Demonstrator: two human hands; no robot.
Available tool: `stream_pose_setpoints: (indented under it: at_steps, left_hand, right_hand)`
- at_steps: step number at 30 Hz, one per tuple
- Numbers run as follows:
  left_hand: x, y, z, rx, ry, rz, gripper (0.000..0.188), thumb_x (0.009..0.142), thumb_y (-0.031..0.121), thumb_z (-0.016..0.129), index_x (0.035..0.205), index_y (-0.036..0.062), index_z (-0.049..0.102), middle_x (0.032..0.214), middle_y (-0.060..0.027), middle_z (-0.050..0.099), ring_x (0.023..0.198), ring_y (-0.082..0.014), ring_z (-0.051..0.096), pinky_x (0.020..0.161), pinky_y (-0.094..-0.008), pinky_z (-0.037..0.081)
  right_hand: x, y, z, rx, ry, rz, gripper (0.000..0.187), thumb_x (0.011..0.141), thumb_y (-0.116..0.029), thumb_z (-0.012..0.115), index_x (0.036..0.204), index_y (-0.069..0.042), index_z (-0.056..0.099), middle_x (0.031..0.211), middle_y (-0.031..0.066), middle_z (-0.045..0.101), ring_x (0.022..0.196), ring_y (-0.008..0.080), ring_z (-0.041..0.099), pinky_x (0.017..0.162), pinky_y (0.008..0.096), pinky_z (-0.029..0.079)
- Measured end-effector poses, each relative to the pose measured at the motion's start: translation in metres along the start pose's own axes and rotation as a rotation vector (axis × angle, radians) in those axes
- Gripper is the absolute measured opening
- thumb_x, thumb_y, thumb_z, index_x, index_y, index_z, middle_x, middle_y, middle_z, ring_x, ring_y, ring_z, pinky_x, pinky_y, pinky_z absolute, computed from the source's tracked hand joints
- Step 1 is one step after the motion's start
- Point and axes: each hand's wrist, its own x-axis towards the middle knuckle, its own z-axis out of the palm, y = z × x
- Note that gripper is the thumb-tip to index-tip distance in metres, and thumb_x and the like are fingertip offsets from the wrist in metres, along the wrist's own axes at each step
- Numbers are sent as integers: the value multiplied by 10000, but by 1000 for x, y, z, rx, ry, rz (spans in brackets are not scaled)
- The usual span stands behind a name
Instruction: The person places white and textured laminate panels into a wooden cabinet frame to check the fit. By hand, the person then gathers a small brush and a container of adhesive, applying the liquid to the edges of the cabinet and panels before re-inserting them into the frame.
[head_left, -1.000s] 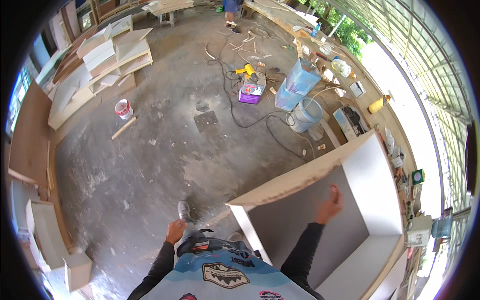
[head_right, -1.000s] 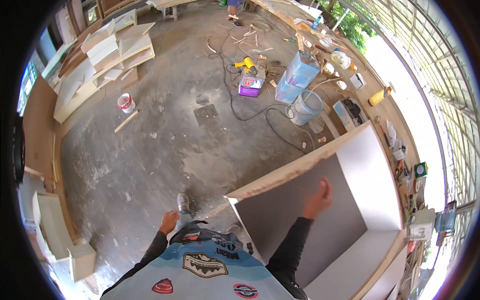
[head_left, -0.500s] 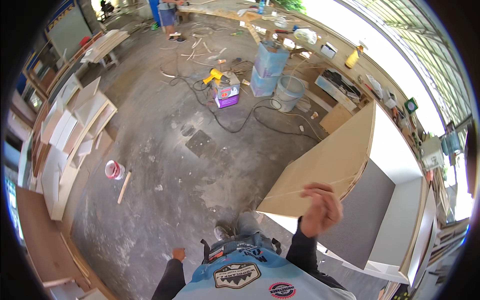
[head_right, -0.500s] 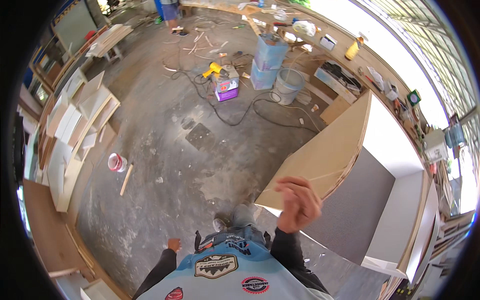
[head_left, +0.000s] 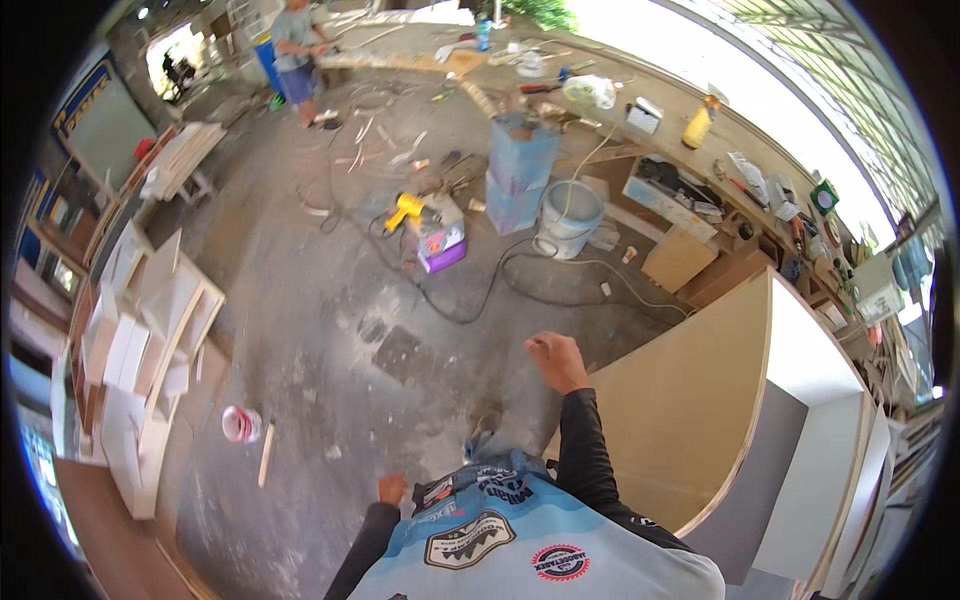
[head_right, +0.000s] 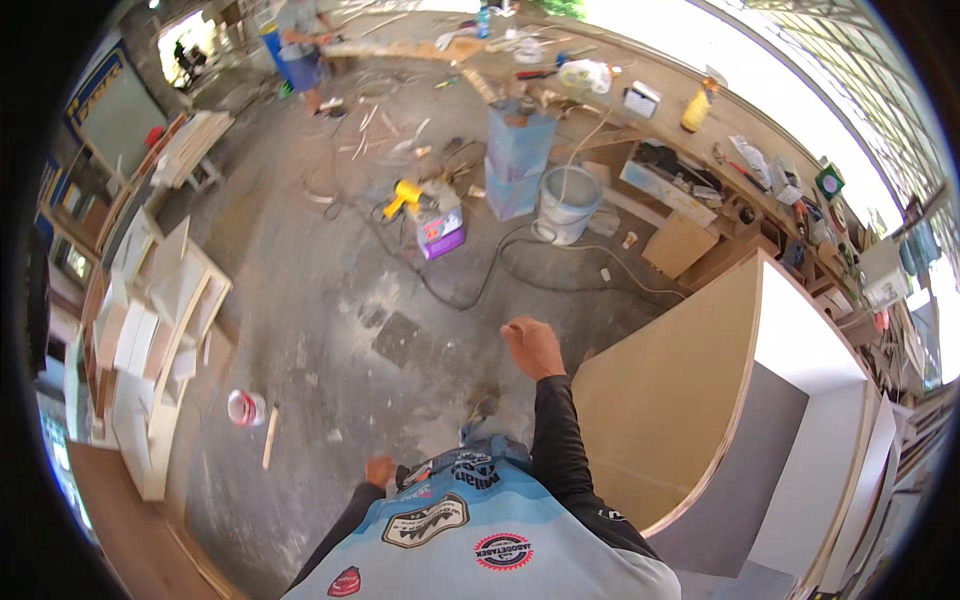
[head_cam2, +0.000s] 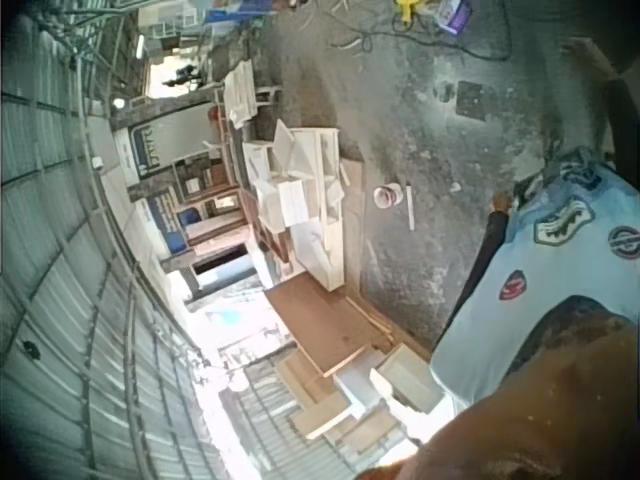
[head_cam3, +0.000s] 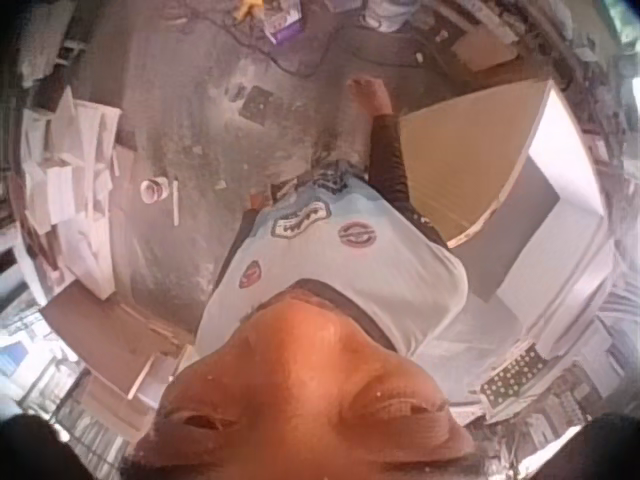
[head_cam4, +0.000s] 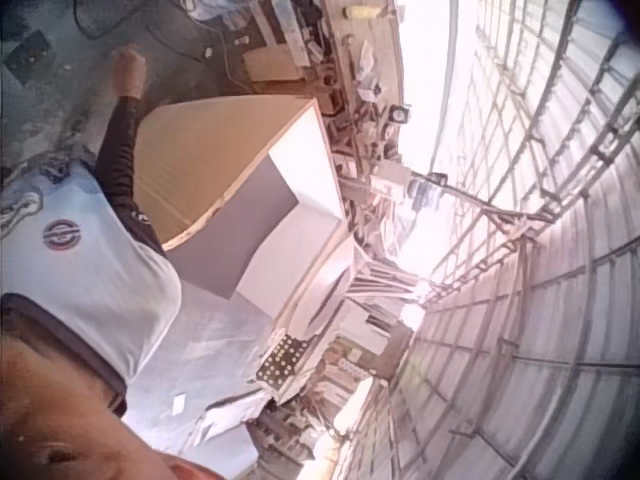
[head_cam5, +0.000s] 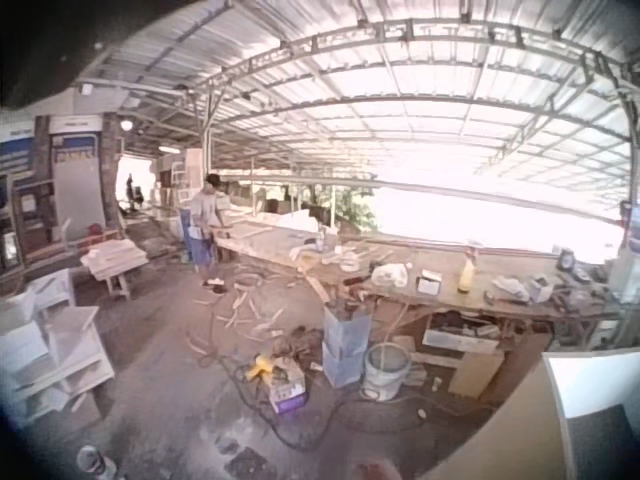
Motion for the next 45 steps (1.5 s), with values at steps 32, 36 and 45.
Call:
stream_pose_setpoints:
  at_steps: [32, 36, 45]
  left_hand:
    - [813, 445, 53, 485, -258, 872, 211, 849, 221, 583, 894, 63, 715, 838, -151, 697, 727, -320, 667, 635, -442, 511]
    - [813, 589, 85, -250, -367, 292, 227, 893, 204, 630, 982, 6, 699, 820, -107, 682, 685, -199, 669, 601, -314, 512]
    - [785, 507, 131, -427, -261, 50, 191, 858, 213, 580, 811, 73, 701, 817, -96, 709, 675, -203, 682, 570, -329, 508]
  right_hand:
    - [345, 279, -143, 24, 347, 696, 297, 885, -281, 662, 939, 5, 719, 845, 149, 727, 782, 245, 708, 723, 347, 540]
    - [369, 344, -197, 50, 481, 720, 237, 884, -201, 669, 939, 25, 715, 770, 95, 705, 702, 147, 675, 666, 284, 525]
    - [641, 487, -396, -163, 839, 477, 272, 878, -252, 698, 988, -5, 666, 915, 87, 684, 760, 171, 619, 703, 329, 508]
